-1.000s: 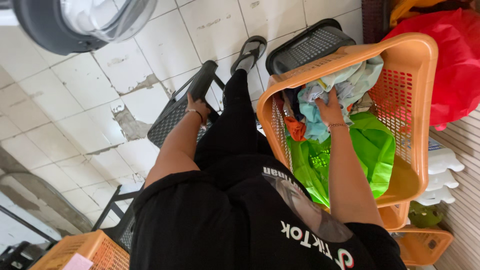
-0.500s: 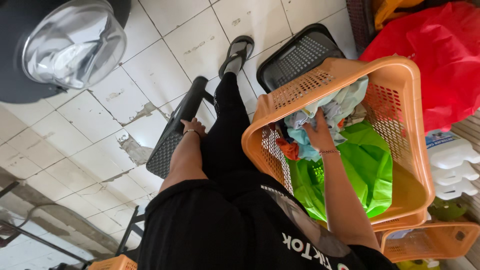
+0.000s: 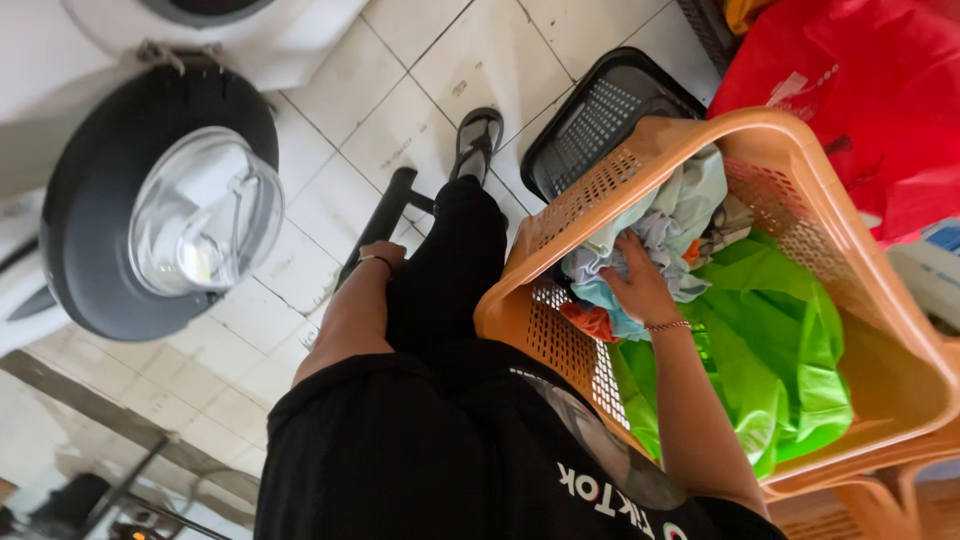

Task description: The person sorts through various clothing items from a plastic basket and places them into a front-loading washing machine one by one.

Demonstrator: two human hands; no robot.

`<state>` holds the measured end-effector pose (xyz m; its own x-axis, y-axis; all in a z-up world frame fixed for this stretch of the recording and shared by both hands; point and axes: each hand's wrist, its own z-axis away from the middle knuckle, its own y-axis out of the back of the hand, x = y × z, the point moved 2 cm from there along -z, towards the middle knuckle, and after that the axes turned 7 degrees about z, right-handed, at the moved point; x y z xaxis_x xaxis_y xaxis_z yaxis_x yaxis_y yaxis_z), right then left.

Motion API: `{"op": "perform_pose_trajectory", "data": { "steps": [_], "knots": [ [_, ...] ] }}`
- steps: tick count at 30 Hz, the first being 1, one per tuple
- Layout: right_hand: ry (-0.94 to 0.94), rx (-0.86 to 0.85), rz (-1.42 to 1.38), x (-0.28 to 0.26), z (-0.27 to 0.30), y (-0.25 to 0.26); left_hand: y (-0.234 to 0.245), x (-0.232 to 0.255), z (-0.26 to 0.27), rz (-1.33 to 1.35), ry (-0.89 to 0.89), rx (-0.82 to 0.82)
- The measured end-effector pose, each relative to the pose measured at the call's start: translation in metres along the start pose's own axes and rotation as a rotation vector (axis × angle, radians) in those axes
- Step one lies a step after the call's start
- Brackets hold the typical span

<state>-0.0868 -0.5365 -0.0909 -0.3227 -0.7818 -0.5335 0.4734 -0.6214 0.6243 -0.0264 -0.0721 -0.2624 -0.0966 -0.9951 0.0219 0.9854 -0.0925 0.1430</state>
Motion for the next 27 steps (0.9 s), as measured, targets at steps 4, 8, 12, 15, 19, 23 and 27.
{"op": "perform_pose_trajectory", "data": {
  "steps": [4,8,12,15,19,23,27],
  "knots": [
    [-0.248,-0.127,-0.060,-0.015,0.004,0.008,0.048,-0.003,-0.018,0.491,-0.016,0.252],
    [-0.215,-0.075,0.005,-0.022,0.004,0.006,0.138,0.057,-0.020,0.840,-0.518,0.880],
    [-0.085,0.023,-0.071,-0.005,0.001,-0.006,0.186,0.164,0.018,0.987,-0.976,0.529],
    [0.010,0.178,-0.064,0.011,-0.001,-0.024,0.162,0.201,0.079,0.832,-1.201,0.010],
    [-0.006,0.386,0.097,0.010,0.000,-0.046,0.104,0.202,0.140,0.816,-1.493,0.027],
    [-0.222,0.418,0.289,-0.025,-0.002,-0.044,0.091,0.195,0.170,0.883,-1.402,0.210],
    [-0.252,0.648,0.354,-0.061,0.024,-0.069,0.069,0.158,0.192,0.455,-1.728,0.673]
  ]
}}
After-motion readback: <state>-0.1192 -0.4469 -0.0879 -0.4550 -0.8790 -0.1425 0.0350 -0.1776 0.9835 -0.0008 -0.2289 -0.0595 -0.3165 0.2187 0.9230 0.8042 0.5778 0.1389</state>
